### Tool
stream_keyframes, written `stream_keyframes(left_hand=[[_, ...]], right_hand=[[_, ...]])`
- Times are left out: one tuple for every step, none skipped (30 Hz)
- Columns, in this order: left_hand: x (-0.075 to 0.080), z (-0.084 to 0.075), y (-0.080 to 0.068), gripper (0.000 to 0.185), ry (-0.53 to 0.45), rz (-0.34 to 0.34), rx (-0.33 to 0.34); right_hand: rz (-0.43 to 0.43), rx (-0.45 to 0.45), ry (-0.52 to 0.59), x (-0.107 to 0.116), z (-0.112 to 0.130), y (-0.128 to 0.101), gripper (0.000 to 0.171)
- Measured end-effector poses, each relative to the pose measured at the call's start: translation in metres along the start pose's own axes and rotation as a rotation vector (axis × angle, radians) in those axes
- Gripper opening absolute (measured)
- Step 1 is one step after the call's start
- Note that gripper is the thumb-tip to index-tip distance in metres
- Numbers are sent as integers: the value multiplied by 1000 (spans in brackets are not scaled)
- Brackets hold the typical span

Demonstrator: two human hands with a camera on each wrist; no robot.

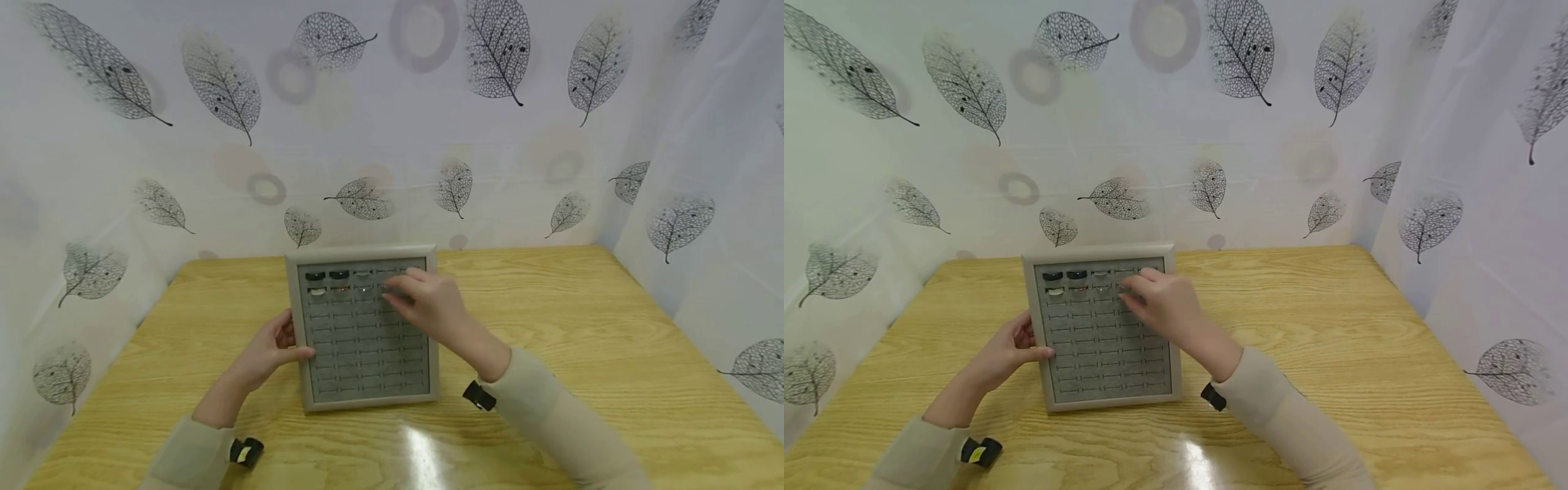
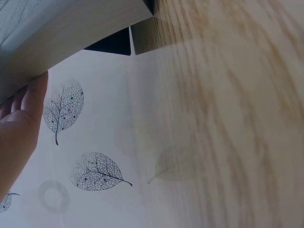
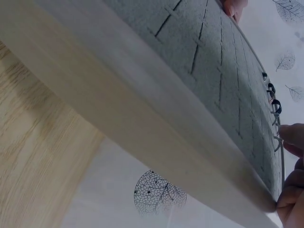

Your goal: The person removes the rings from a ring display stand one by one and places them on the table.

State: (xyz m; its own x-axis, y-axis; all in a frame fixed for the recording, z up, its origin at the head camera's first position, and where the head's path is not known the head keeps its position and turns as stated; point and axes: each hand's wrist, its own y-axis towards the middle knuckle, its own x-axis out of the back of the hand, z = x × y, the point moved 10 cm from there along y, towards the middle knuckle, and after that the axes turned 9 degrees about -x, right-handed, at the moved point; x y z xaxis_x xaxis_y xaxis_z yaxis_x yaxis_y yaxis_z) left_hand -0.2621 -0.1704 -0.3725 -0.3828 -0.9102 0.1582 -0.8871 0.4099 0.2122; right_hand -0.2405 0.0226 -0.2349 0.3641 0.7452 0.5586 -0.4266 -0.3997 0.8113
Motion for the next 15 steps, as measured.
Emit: stream_keyframes(left_hand=[[0,0,0,73,3,1,0],[0,0,0,73,5,1,-1],[0,0,0,73,6,2,-2],[0,0,-1,73,7,3,-4],[0,0,-1,73,9,3,-6],[0,0,-1,74,10,2,-7],[0,0,0,74,8,3,-10],[0,-1,0,74,6,3,-11],[0,-1,0,74,3,3,-11],[0,-1,0,74,1,3,-10],[0,-1,0,74,0,3,-9],[0,-1,0,74,-2,4,-8],[-1,-1,0,74,-3,4,-7],[-1,0,0,74,-3,5,-6],[0,0,0,74,-2,4,-7]], right_hand=[[0,-2,-11,0,0,0,12],[1,-4,-22,-1,1,1,11],[2,-6,-31,-1,1,1,10],[4,-9,-42,-2,1,1,10],[5,-12,-51,-2,1,1,9],[7,-16,-61,-3,1,2,8],[8,-19,-70,-4,1,2,8],[9,-22,-80,-4,0,2,8],[10,-25,-89,-4,0,2,7],[11,-27,-98,-5,0,2,7],[13,-29,-102,-5,-1,2,7],[15,-32,-108,-6,-1,2,7],[17,-36,-113,-6,-1,2,7],[18,-39,-119,-6,-1,2,7],[20,-43,-124,-7,-1,2,6]])
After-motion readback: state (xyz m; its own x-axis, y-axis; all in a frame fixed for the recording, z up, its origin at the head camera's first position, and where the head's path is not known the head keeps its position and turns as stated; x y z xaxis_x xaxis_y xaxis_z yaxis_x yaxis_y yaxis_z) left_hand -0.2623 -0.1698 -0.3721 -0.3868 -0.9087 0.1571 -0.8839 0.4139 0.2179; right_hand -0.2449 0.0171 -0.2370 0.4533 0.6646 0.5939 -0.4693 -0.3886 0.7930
